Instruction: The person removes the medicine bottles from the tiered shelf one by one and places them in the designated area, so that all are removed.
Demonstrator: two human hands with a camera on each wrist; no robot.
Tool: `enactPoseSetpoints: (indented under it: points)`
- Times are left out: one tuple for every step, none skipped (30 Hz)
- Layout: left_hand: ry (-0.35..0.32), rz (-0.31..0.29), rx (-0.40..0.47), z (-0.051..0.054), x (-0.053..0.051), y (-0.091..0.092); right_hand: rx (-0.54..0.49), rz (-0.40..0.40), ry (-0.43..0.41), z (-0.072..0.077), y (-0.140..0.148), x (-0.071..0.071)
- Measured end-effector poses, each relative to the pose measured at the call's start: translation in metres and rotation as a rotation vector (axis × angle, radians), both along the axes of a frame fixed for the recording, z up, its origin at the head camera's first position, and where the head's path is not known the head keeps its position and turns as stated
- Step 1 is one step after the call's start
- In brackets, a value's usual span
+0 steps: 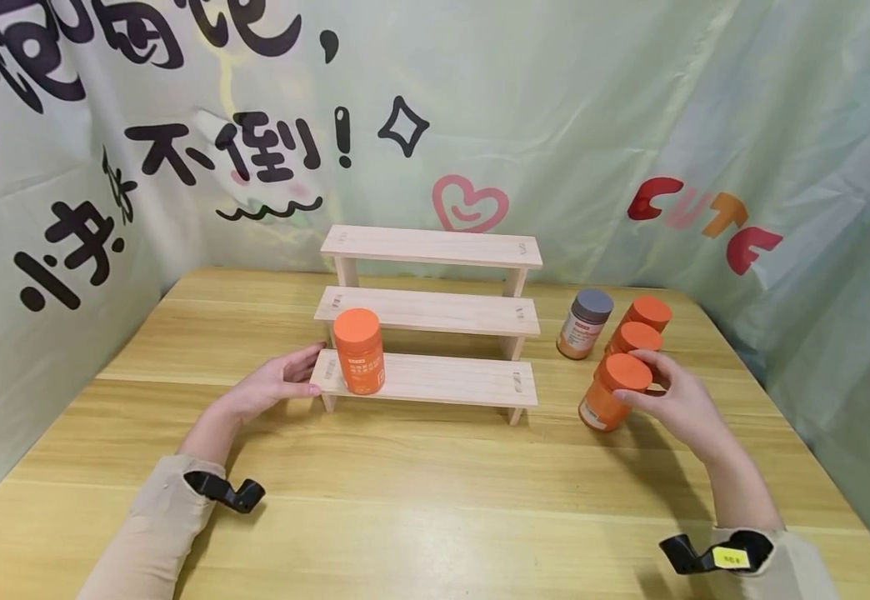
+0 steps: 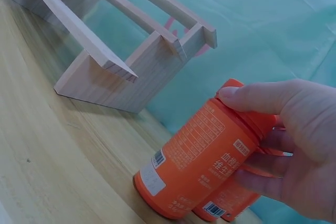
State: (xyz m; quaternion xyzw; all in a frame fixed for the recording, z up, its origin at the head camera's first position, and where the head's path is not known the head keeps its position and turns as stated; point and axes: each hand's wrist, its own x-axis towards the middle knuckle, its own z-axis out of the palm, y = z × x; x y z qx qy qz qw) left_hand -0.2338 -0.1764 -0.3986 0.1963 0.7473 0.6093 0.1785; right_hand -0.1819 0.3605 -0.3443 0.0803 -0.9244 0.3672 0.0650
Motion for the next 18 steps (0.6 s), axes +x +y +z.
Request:
enactPoseSetpoints:
  points:
    - [0.000,0.000,0.001,0.000,0.000,0.000,-0.012,0.005,-0.001,0.000,0.000,0.000]
    - [0.000,0.000,0.001,0.000,0.000,0.000,-0.022,0.007,-0.003,-0.001,0.001,0.000]
    - [0.000,0.000,0.001,0.000,0.000,0.000,-0.028,0.008,-0.004,-0.001,0.001,0.000]
    - [-0.001,0.002,0.001,0.000,0.000,0.000,-0.039,0.011,-0.007,-0.001,0.002,0.000]
    - [-0.003,0.003,0.001,-0.001,0.000,0.000,-0.051,0.014,-0.007,-0.001,0.003,0.000]
    - [-0.005,0.005,0.003,-0.001,0.000,0.000,-0.063,0.014,-0.006,-0.001,0.003,0.001]
    - [-0.008,0.005,0.003,-0.001,0.000,0.000,-0.076,0.014,-0.001,0.000,0.004,0.001]
    - [-0.010,0.005,0.004,-0.001,0.000,0.000,-0.082,0.009,0.009,0.001,0.005,0.002]
    - [-0.011,0.003,0.003,-0.002,0.000,0.000,-0.092,0.008,0.019,0.002,0.006,0.002]
    - [-0.012,0.003,0.002,-0.002,0.000,0.000,-0.100,0.007,0.028,0.003,0.006,0.003]
    - [-0.013,0.003,0.001,-0.002,0.000,0.000,-0.101,0.003,0.039,0.005,0.007,0.003]
    - [-0.015,0.003,0.000,-0.002,0.000,0.000,-0.096,-0.002,0.049,0.007,0.007,0.004]
    - [-0.013,0.004,-0.002,-0.002,0.000,0.000,-0.094,-0.003,0.057,0.009,0.008,0.004]
    - [-0.012,0.004,-0.003,-0.002,0.000,0.000,-0.088,-0.008,0.063,0.012,0.008,0.004]
    - [-0.012,0.006,-0.001,-0.002,0.000,0.000,-0.079,-0.014,0.063,0.016,0.008,0.005]
    - [-0.012,0.011,0.000,-0.001,0.001,0.000,-0.068,-0.022,0.065,0.019,0.007,0.005]
    - [-0.012,0.012,0.003,-0.001,0.001,0.000,-0.059,-0.030,0.062,0.023,0.006,0.005]
    - [-0.012,0.013,0.007,-0.001,0.001,0.000,-0.051,-0.036,0.058,0.026,0.005,0.004]
